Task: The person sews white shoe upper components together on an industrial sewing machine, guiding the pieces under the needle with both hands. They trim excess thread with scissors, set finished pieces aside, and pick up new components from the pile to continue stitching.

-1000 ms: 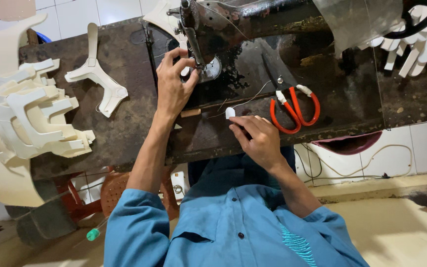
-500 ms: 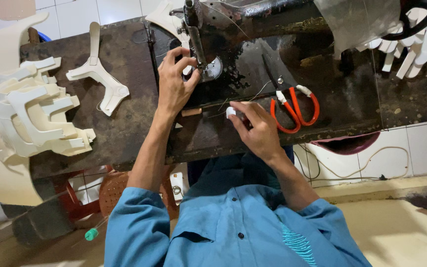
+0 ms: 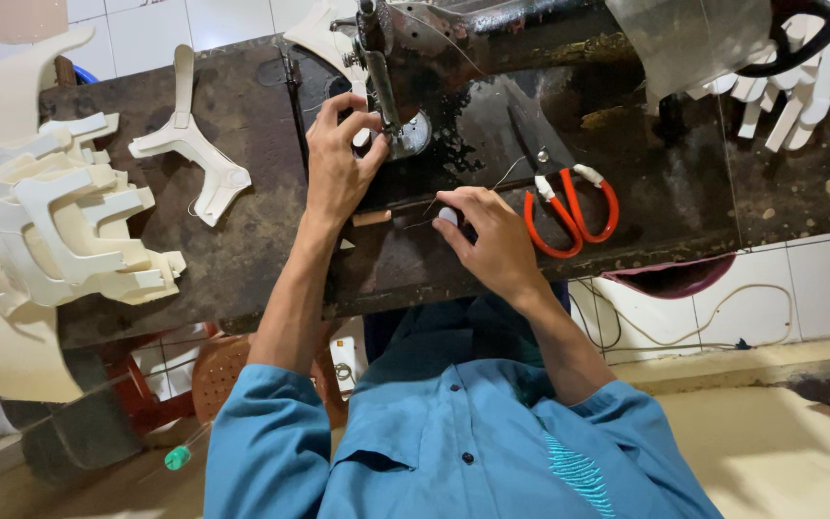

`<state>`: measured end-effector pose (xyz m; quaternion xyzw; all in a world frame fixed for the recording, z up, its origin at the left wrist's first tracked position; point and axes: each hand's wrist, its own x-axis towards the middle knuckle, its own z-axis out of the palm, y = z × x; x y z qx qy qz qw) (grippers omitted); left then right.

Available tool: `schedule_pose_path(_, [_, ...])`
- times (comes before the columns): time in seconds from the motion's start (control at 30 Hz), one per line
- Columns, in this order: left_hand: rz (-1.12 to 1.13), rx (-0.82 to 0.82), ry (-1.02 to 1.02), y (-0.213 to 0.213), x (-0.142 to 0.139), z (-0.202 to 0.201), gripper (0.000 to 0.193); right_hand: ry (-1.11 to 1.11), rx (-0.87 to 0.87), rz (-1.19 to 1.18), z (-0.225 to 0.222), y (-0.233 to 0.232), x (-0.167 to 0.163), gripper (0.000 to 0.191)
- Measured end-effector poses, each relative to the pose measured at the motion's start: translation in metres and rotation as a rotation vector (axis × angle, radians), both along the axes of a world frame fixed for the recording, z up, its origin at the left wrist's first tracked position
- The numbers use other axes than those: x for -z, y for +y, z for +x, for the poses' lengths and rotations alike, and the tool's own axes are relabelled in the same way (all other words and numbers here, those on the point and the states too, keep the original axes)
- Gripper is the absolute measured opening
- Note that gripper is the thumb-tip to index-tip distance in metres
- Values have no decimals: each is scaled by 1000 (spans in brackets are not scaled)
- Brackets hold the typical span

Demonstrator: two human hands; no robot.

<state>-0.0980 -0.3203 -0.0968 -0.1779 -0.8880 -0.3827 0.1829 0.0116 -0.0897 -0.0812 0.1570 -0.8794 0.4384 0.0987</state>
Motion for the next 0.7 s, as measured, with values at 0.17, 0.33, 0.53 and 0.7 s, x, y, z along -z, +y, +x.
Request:
schedule_pose_path(0.17, [-4,-9,3,0,-2,1,14,23,-6,49,1,0,0,35])
schedule_pose_path(0.33, [-37,-18,-9,1,-2,2,15,8,-1,41,2,1,2,35])
schedule_pose_path(0.53, [-21,-16,-31,1,-3,2,14,-8,-3,43,3,1,0,36])
schedule_pose_path(0.7, [37,-6,-64,1,-5,1,15,7,15,6,2,0,-6,34])
